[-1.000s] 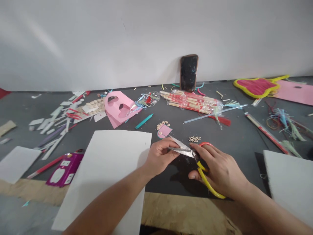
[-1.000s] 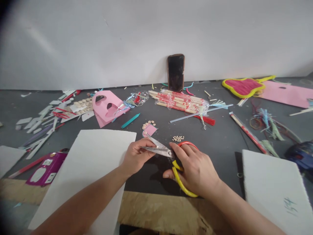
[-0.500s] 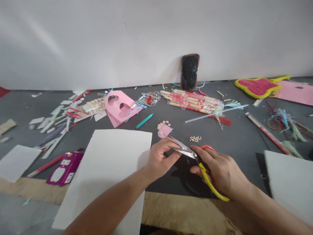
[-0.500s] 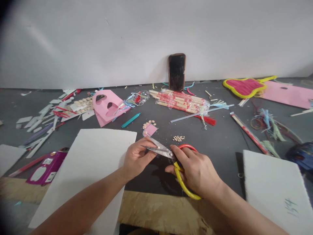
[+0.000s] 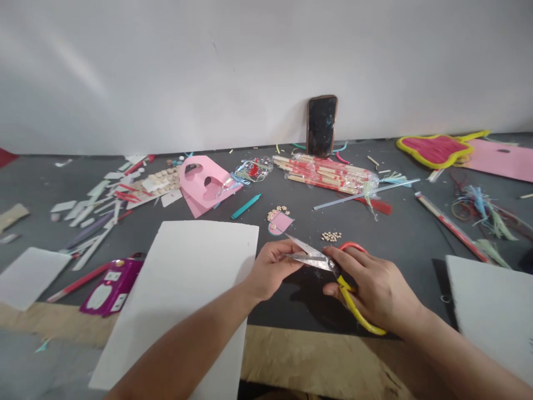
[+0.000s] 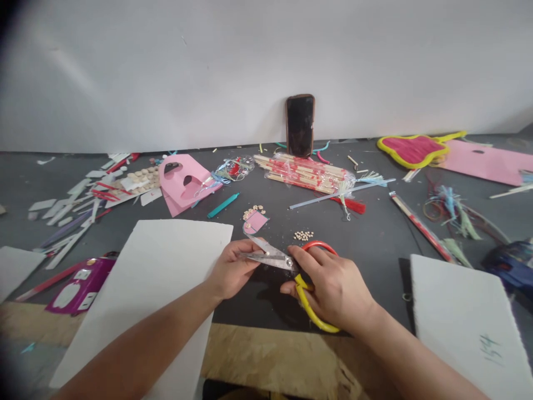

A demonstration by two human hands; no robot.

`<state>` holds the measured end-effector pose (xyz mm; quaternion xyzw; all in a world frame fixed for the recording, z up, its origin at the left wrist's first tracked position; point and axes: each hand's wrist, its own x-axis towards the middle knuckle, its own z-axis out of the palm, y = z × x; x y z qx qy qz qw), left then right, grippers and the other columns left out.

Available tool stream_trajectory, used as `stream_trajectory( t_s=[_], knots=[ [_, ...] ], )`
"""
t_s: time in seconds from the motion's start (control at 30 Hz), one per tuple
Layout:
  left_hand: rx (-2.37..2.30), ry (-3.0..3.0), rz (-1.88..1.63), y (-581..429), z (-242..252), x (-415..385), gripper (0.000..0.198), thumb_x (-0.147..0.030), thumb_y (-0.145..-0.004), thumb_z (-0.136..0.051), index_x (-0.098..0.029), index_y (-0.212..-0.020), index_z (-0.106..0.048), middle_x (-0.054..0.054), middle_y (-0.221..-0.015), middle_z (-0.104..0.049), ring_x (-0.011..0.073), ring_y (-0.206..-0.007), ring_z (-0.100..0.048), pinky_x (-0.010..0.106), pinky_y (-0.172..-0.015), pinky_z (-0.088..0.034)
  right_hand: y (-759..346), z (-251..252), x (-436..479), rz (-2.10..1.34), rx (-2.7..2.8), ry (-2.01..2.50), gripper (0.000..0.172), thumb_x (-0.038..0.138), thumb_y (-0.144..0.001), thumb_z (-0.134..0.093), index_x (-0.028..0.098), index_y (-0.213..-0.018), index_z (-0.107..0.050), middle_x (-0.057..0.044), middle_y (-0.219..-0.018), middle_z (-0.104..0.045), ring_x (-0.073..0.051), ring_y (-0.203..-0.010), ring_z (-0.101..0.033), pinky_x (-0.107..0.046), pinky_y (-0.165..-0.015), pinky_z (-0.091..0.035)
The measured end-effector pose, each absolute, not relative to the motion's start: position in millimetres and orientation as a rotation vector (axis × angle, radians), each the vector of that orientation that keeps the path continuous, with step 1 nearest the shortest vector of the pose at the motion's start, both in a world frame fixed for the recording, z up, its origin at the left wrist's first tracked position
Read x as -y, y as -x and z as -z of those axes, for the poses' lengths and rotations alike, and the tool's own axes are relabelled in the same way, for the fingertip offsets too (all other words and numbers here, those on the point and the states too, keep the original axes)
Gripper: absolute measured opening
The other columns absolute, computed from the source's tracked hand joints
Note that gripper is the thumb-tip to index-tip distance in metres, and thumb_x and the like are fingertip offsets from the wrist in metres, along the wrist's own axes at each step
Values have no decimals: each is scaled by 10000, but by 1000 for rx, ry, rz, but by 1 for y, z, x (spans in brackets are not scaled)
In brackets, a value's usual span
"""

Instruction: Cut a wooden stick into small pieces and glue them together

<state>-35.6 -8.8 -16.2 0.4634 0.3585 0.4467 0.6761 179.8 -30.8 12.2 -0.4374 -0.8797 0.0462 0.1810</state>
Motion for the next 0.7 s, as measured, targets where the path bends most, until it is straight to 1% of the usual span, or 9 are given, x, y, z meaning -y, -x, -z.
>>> stream_trajectory(
  t_s=[0.13, 0.3, 0.4, 0.5, 0.57, 0.7],
  knots=[
    [-837, -1069, -1017, 35, 14, 8, 203, -355, -723, -752, -155, -729, -721, 41, -750, -642, 142, -710, -578, 255, -651, -437, -179, -14, 31, -184, 2479, 1250, 552, 559, -903, -434, 115, -1205, -562, -127, -933, -675, -204, -705, -659, -289, -576, -499],
    [-862, -1169, -1099, 32, 3, 7, 187, -353, -724, -749, -171, -692, -721, 37, -709, -654, 142, -665, -587, 261, -620, -460, -179, -15, 30, -256, 2501, 1259, 635, 624, -863, -455, 105, -1218, -537, -141, -959, -662, -232, -761, -661, -307, -596, -515],
    [-844, -1207, -1148, 32, 0, 7, 154, -326, -720, -754, -177, -690, -728, 41, -710, -658, 142, -668, -593, 257, -609, -464, -180, -16, 30, -318, 2520, 1235, 692, 656, -836, -474, 99, -1245, -509, -150, -988, -656, -253, -821, -662, -320, -615, -525],
    [-834, -1261, -1158, 32, 1, 8, 131, -301, -747, -730, -177, -706, -729, 48, -726, -662, 141, -666, -596, 254, -599, -462, -181, -17, 31, -332, 2531, 1225, 760, 689, -791, -515, 94, -1263, -495, -165, -1028, -650, -276, -890, -657, -336, -646, -536],
    [-855, -1349, -1188, 33, 4, 9, 112, -283, -773, -701, -180, -736, -727, 54, -748, -666, 146, -673, -602, 259, -602, -466, -180, -17, 32, -289, 2533, 1256, 772, 694, -774, -532, 95, -1261, -504, -168, -1022, -651, -281, -871, -663, -346, -634, -540],
    [-917, -1627, -1305, 36, 5, 9, 72, -206, -801, -650, -194, -797, -720, 69, -811, -686, 176, -763, -625, 297, -689, -495, -177, -16, 32, -206, 2513, 1305, 753, 688, -778, -529, 106, -1254, -518, -170, -1016, -652, -273, -813, -671, -353, -613, -544]
  ],
)
